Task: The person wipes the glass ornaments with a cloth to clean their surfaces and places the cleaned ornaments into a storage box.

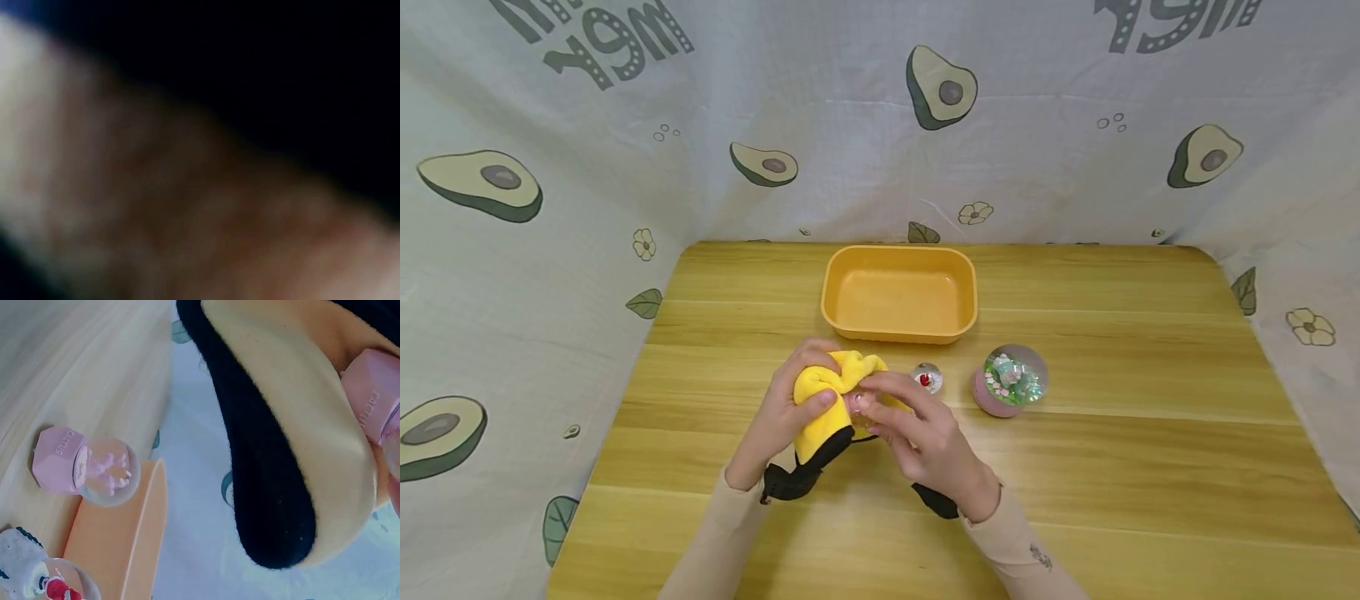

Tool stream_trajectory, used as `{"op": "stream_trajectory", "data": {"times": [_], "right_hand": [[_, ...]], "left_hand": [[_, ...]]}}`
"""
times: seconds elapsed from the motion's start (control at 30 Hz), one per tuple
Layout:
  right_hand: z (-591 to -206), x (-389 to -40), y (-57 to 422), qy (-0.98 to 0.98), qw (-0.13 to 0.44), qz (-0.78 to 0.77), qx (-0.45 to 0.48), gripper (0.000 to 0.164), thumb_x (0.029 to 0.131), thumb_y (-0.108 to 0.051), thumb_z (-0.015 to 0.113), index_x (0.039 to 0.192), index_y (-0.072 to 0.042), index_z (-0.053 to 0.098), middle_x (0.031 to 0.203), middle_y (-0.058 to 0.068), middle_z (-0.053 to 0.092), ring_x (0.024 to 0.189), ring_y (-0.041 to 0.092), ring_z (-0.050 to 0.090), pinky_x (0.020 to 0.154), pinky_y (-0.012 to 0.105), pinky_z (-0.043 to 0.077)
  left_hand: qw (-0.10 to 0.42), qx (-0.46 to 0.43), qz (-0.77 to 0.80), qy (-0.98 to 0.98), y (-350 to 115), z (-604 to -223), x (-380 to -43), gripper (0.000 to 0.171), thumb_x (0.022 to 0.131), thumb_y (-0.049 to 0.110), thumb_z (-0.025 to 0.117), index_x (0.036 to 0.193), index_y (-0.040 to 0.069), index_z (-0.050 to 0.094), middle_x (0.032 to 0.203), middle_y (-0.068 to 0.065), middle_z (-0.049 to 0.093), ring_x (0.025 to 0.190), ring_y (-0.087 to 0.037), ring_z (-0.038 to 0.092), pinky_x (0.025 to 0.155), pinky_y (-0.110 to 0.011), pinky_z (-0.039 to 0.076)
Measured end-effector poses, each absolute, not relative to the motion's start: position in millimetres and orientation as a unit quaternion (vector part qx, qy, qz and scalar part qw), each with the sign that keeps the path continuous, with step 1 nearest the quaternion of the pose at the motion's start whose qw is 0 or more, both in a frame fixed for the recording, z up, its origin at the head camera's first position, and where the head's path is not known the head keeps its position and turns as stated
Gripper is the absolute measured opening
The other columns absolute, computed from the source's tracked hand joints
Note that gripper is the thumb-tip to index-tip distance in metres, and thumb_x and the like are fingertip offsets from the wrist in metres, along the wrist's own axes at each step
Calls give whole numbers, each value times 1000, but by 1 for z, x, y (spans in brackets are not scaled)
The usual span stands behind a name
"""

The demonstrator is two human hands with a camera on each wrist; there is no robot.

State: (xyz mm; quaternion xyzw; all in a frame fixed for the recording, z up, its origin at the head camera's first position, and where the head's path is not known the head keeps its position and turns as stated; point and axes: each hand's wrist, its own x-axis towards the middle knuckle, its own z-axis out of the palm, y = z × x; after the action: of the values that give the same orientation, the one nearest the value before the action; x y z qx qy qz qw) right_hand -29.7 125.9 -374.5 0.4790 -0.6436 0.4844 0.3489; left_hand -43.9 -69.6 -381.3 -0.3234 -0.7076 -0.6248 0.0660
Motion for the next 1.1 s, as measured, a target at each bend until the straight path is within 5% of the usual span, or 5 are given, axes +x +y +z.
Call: {"op": "stream_trajectory", "data": {"times": [0.23,0.47,0.7,1.1], "right_hand": [[-375,-32,126,-640,341,505,468,28,89,-14,68,94,13,63,95,29,60,87,30,61,84,25,50],[-381,-28,126,-627,277,609,398,40,87,-14,70,101,21,55,109,25,59,108,22,58,90,26,47],[-378,-24,124,-631,218,662,341,46,86,-14,72,113,19,54,117,22,56,110,27,55,95,30,45],[-375,-26,119,-625,223,681,310,50,84,-15,75,111,21,54,114,20,58,108,26,53,88,27,44]], "left_hand": [[94,-332,-609,-714,-70,-380,-42,37,96,45,52,103,9,54,110,-14,53,88,-25,53,64,-29,48],[143,-332,-559,-746,-66,-378,-39,39,95,49,51,107,12,53,113,-15,50,95,-27,54,70,-31,50],[178,-332,-540,-753,-64,-380,-38,38,95,47,52,108,12,53,115,-16,48,98,-29,53,73,-33,51],[186,-307,-545,-758,-67,-384,-36,39,95,46,54,111,11,53,118,-16,48,102,-30,52,76,-34,49]]}}
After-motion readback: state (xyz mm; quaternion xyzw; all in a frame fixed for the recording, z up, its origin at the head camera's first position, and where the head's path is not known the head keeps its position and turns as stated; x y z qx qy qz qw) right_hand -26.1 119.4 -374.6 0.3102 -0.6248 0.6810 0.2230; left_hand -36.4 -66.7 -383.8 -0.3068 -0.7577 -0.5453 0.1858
